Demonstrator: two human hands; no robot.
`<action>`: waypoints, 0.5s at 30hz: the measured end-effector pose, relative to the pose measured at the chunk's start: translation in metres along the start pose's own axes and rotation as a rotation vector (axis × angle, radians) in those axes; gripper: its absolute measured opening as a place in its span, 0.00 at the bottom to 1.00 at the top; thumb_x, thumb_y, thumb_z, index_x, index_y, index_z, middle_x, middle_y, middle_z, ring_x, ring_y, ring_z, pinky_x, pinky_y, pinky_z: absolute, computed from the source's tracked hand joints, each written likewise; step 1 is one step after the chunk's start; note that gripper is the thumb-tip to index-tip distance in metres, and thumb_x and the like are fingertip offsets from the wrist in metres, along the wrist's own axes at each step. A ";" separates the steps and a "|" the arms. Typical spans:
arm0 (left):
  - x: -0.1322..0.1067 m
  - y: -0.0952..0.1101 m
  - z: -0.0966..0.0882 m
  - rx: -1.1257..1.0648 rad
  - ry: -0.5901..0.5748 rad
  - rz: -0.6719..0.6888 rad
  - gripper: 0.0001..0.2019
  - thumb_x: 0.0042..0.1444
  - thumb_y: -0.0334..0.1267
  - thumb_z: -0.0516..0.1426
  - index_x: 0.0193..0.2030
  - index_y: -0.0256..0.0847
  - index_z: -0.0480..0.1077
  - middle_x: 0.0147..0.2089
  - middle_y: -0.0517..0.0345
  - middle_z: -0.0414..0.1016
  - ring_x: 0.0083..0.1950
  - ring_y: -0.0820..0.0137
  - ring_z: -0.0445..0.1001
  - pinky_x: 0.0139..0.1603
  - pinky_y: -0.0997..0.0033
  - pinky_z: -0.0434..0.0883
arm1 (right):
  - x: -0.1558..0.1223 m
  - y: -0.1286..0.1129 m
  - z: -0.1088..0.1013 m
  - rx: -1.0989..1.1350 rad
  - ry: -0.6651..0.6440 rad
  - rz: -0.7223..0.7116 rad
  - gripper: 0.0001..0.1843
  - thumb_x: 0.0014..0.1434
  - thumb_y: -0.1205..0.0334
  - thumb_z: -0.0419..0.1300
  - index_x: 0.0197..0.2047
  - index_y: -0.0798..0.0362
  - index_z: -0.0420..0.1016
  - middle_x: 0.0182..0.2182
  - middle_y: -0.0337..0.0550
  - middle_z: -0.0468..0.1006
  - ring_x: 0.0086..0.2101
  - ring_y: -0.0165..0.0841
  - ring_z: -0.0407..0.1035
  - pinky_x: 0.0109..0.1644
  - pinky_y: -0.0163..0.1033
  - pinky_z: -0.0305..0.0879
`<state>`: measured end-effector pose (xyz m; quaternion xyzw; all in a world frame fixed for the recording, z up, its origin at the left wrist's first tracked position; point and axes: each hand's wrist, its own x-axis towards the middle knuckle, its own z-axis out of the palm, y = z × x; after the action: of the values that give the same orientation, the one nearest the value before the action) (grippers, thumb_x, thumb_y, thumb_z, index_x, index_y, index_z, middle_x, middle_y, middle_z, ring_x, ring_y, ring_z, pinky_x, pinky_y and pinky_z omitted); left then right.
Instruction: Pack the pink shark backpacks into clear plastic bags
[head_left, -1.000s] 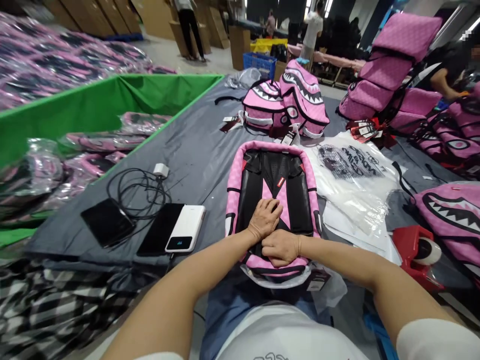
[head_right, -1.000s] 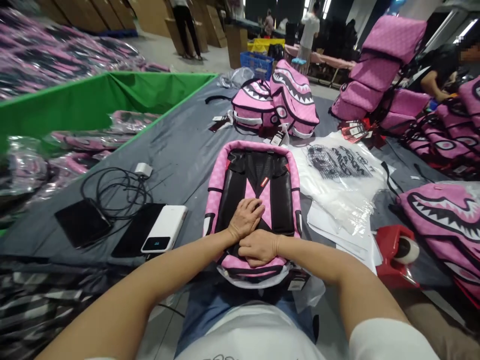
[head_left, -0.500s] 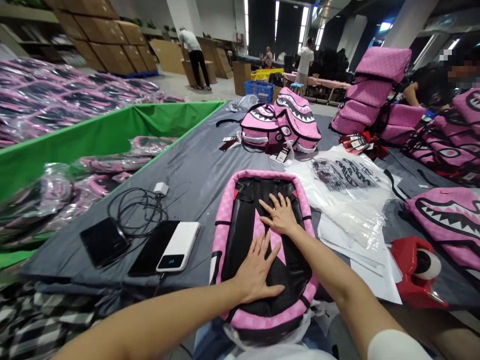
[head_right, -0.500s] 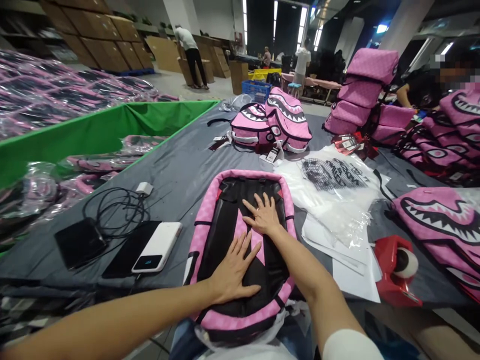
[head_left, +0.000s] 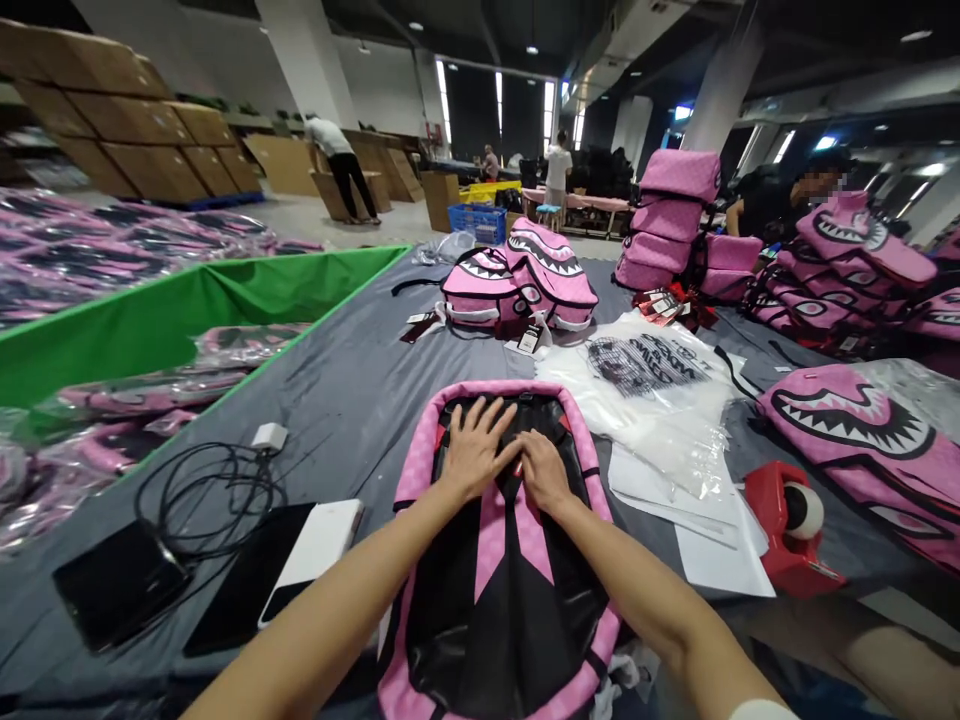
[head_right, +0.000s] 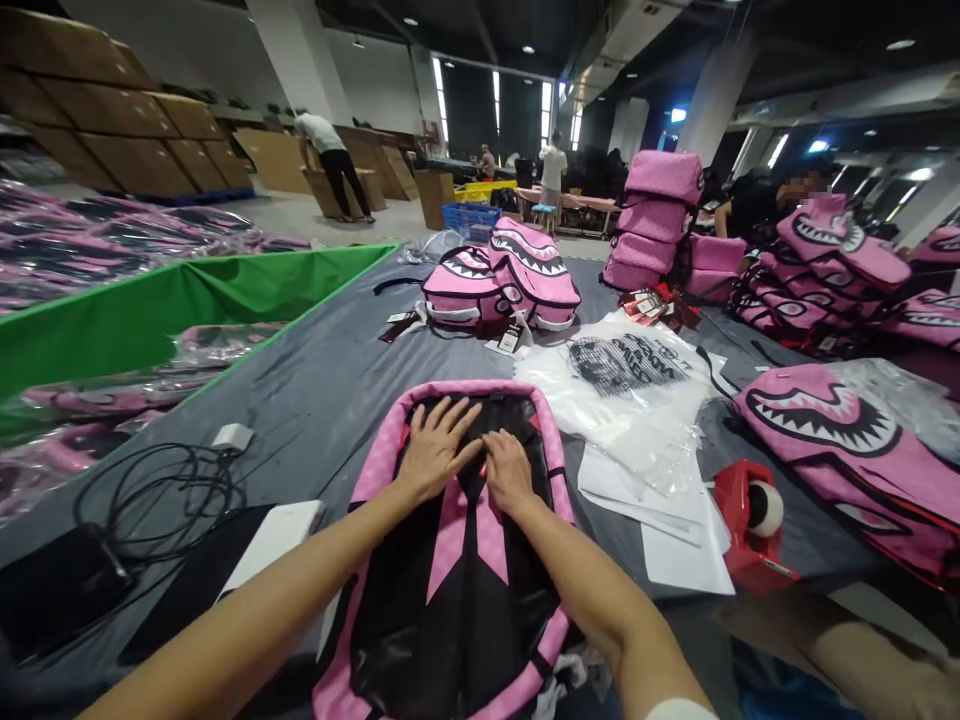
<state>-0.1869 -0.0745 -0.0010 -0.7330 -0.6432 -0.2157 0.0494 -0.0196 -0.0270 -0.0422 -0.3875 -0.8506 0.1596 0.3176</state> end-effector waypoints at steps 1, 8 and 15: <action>0.009 -0.006 0.007 0.020 -0.045 -0.068 0.30 0.67 0.56 0.50 0.72 0.49 0.63 0.76 0.46 0.58 0.76 0.41 0.51 0.72 0.30 0.47 | 0.007 0.006 -0.006 0.090 0.097 0.030 0.24 0.68 0.67 0.47 0.61 0.50 0.74 0.55 0.50 0.78 0.57 0.39 0.70 0.64 0.48 0.65; 0.003 -0.029 0.057 -0.022 -0.122 -0.112 0.36 0.62 0.68 0.51 0.73 0.57 0.59 0.80 0.51 0.44 0.78 0.35 0.42 0.72 0.26 0.46 | 0.103 0.093 -0.075 0.043 0.211 0.317 0.13 0.65 0.58 0.54 0.46 0.53 0.77 0.42 0.47 0.80 0.43 0.37 0.74 0.51 0.41 0.70; -0.005 -0.036 0.064 -0.007 0.064 -0.069 0.39 0.61 0.66 0.55 0.75 0.54 0.55 0.80 0.49 0.47 0.78 0.39 0.45 0.72 0.29 0.47 | 0.128 0.169 -0.044 -0.108 0.138 0.599 0.09 0.55 0.60 0.65 0.25 0.52 0.73 0.30 0.45 0.78 0.38 0.39 0.73 0.43 0.39 0.66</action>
<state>-0.2059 -0.0505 -0.0678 -0.7033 -0.6655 -0.2427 0.0598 0.0400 0.1810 -0.0429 -0.6471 -0.6824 0.1738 0.2922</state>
